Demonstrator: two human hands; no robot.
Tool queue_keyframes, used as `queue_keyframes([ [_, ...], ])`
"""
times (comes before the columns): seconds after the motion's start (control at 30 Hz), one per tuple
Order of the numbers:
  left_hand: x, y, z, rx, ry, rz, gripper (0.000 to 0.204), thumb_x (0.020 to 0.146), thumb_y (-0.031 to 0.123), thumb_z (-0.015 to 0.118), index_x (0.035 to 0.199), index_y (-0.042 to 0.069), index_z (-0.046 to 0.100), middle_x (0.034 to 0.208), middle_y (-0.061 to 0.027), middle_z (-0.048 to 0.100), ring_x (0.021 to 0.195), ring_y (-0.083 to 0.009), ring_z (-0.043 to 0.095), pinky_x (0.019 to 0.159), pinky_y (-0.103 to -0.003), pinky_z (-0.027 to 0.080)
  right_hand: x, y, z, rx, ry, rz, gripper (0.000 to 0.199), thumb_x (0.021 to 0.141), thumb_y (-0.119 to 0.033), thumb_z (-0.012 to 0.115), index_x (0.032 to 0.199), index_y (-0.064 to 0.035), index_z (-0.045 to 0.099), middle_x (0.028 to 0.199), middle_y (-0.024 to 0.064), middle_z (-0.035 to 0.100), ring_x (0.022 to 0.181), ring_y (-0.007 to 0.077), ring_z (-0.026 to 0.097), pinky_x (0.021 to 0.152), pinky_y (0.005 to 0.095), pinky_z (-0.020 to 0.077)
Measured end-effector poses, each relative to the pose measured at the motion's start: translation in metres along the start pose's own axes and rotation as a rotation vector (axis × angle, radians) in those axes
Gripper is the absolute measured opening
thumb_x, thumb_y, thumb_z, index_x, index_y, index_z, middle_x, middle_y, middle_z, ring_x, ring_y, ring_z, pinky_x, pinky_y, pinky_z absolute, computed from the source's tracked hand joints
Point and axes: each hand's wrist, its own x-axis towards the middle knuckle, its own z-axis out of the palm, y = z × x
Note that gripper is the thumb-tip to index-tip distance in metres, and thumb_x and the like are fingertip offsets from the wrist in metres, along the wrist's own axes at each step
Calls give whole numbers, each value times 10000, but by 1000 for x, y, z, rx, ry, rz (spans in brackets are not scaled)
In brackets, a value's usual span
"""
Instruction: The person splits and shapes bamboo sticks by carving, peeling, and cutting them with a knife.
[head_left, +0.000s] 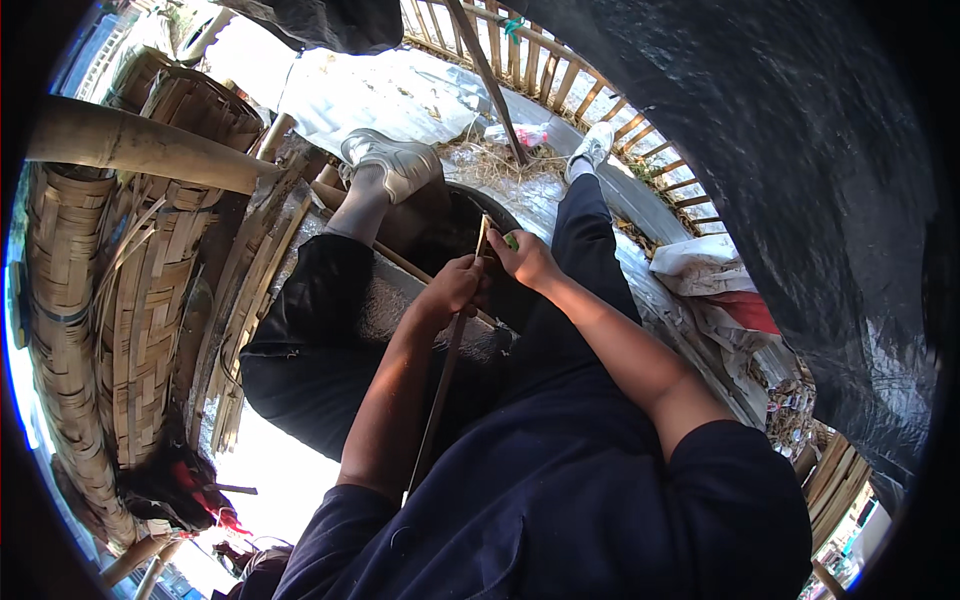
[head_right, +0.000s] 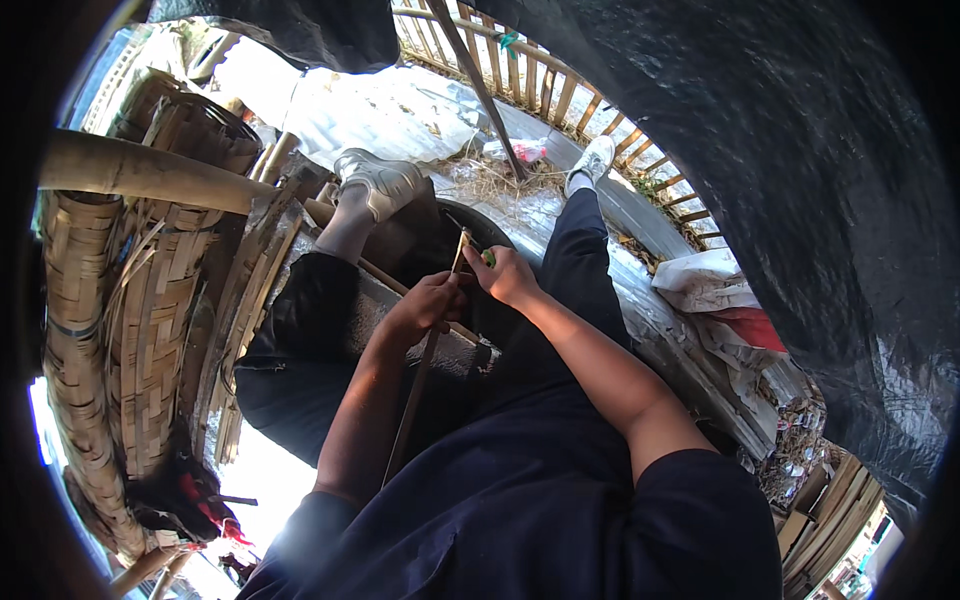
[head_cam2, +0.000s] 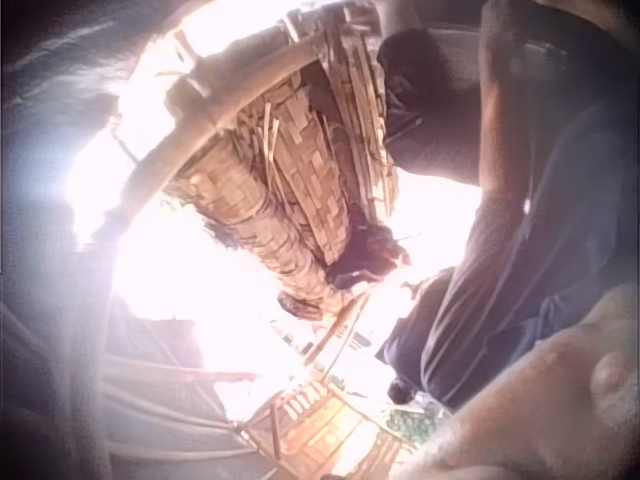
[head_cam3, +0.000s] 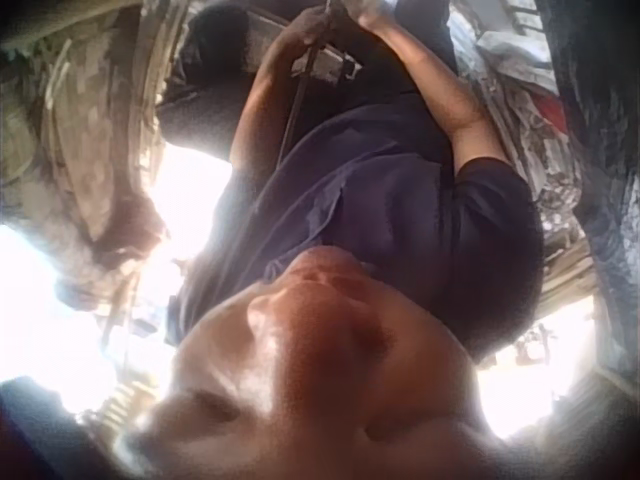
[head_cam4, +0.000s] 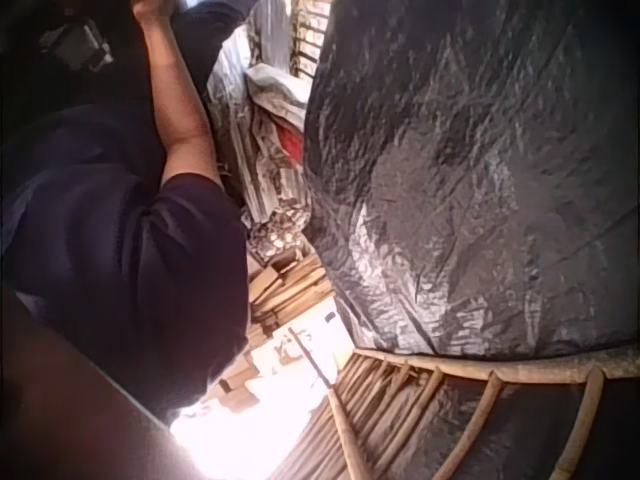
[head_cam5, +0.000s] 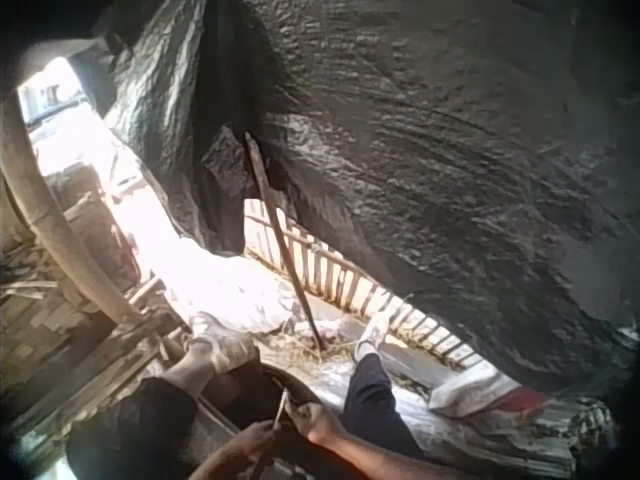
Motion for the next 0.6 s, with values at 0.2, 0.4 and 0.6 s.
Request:
queue_keyframes([
  [0.2,-10,-9,16,100,96,-5,373,1026,341,378,1188,51,548,718,30,458,550,-68,437,455,-237,398,4,-14,7,487,-204,218,441,847,-418,630,718,4,632,579,54,581,550,145,566,534,324,438],
  [0.4,-50,7,29,-547,-24,-179,302,1015,372,397,939,101,508,634,37,379,491,-73,372,411,-217,301,22,5,0,636,-127,254,318,894,-350,594,760,-62,606,477,-43,395,354,50,323,352,241,246],
  [0.6,-38,-26,39,-620,115,-92,258,1000,350,431,907,116,489,541,67,313,389,-74,276,361,-221,228,10,29,12,-60,306,-219,321,926,-277,562,758,-4,551,576,155,581,555,379,599,497,455,431],
])
